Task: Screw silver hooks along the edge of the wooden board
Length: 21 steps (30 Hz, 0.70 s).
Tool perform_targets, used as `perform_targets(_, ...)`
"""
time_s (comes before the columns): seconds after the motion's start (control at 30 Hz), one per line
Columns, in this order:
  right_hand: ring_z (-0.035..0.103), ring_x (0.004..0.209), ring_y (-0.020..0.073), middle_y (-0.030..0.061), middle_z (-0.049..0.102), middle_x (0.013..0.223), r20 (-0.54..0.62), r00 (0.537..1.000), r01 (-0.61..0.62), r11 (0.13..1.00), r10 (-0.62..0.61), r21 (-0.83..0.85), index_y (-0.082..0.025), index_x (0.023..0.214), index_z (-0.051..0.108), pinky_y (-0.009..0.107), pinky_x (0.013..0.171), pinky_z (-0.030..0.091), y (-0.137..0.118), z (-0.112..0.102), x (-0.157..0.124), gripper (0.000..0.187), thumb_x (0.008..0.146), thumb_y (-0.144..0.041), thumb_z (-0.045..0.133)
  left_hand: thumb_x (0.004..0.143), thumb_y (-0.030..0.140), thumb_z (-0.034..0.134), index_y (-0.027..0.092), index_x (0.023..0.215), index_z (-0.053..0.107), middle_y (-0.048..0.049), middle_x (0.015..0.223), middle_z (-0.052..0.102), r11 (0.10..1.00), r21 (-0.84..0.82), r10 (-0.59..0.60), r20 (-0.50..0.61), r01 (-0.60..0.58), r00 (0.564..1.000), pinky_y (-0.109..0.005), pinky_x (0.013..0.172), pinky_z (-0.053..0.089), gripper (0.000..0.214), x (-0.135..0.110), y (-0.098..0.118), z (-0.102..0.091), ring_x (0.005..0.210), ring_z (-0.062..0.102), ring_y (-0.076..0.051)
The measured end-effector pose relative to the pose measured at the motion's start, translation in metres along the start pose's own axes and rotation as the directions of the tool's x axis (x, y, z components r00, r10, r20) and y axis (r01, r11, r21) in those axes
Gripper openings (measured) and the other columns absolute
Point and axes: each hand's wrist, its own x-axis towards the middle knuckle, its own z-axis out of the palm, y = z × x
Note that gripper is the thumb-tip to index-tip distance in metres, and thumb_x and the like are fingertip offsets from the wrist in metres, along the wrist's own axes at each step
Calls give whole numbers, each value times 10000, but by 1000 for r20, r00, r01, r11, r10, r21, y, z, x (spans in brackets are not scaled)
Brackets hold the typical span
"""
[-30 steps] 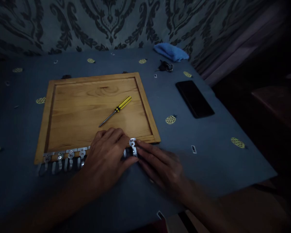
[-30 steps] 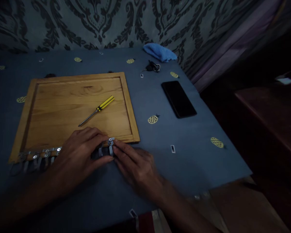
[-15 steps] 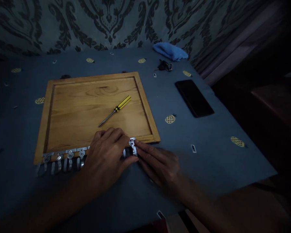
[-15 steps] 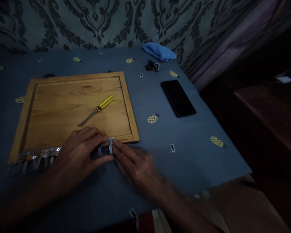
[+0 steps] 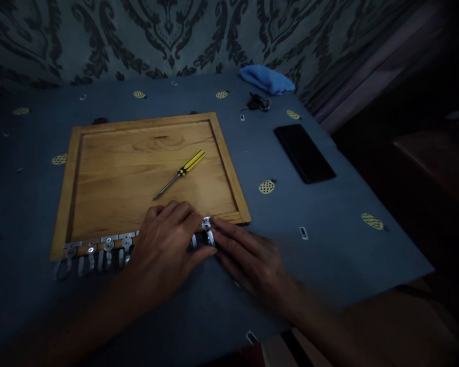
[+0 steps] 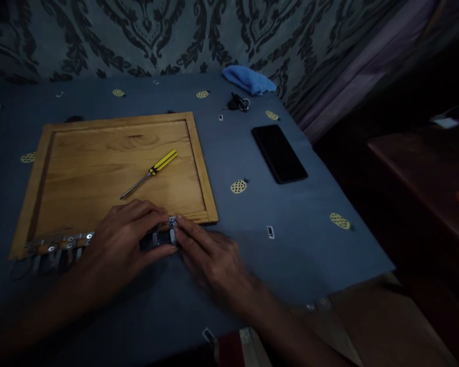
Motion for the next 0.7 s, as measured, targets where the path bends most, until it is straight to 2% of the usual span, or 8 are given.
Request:
perform_targets(0.2, 713, 1142, 237, 175, 626, 1397, 118, 992, -51, 999, 48, 19, -133, 1361, 558, 358, 873, 655, 0, -2, 3, 373, 994, -152, 502, 789, 351, 825, 201, 1019, 694, -28, 1007, 686, 1000, 3, -23, 6, 23, 1000, -444, 858, 439, 304, 1, 1, 0, 994, 623, -271)
perform_targets(0.3, 714, 1136, 260, 183, 600, 1425, 169, 983, -74, 997, 71, 11, -120, 1368, 557, 383, 868, 657, 0, 0, 2, 389, 983, -149, 509, 789, 355, 825, 206, 1035, 698, -28, 1015, 686, 1000, -1, -19, 2, 19, 1000, -442, 851, 439, 314, 1, 0, 0, 994, 623, -271)
perform_targets(0.43, 718, 1121, 268, 177, 582, 1446, 182, 981, -75, 997, 74, 0, -124, 1391, 537, 403, 853, 661, 0, 2, 1, 416, 978, -147, 497, 793, 346, 822, 209, 1027, 698, -19, 996, 680, 999, -16, -32, 17, 32, 999, -445, 848, 441, 298, 1, 1, -1, 1005, 619, -275)
perform_targets(0.7, 682, 1193, 246, 153, 583, 1453, 176, 981, -80, 997, 77, 13, -152, 1422, 508, 385, 932, 628, 0, 2, 1, 446, 976, -152, 495, 803, 340, 810, 194, 1027, 702, -27, 983, 677, 999, -13, -43, 45, 43, 998, -469, 846, 454, 289, 2, 2, -3, 986, 619, -287)
